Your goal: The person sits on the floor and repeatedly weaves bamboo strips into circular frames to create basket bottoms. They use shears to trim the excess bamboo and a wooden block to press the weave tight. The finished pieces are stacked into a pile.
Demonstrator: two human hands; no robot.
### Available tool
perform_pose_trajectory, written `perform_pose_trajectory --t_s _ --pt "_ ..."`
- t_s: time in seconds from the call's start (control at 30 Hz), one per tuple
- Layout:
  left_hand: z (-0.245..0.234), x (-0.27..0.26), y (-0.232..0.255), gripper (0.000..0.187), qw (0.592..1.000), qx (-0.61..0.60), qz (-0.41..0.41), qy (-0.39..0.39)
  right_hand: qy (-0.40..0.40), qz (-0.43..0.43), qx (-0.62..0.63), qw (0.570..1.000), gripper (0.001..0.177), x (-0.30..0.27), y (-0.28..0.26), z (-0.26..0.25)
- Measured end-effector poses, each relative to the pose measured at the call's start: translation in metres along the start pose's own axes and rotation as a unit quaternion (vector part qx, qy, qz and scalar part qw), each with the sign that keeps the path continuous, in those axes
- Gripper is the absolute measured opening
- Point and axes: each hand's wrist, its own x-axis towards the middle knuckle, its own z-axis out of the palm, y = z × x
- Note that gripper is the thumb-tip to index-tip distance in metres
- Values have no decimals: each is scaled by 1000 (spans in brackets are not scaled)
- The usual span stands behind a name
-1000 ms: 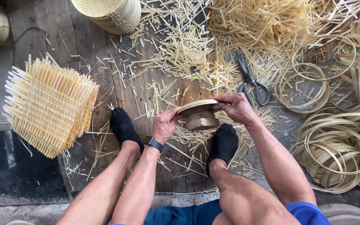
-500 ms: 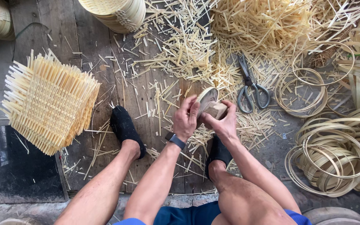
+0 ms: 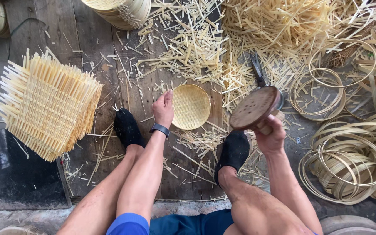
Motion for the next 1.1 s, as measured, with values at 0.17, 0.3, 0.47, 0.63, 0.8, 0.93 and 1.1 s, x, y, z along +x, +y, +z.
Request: perform_pose_trajectory --t_s 0.17,0.3,0.47,0.63,0.8,0.93,1.1 --pt "28 -43 34 54 958 182 214 -48 62 -5 -48 997 39 -8 -5 -1" --pt "78 -74 58 53 925 276 259 15 34 -6 -18 999 36 -11 4 6" --pt "56 -63 37 27 923 232 307 -12 27 12 22 999 32 -12 12 -8" --pt "-17 39 48 22 819 269 506 -16 28 28 26 999 26 -8 21 -36" --pt "-92 204 112 19 815 330 459 124 10 29 37 999 24 -10 23 -61" --pt "-120 261 128 16 831 306 442 140 69 44 -1 997 31 -13 15 -54" --pt "-108 279 105 19 861 315 390 87 94 44 -20 994 32 -8 11 -64"
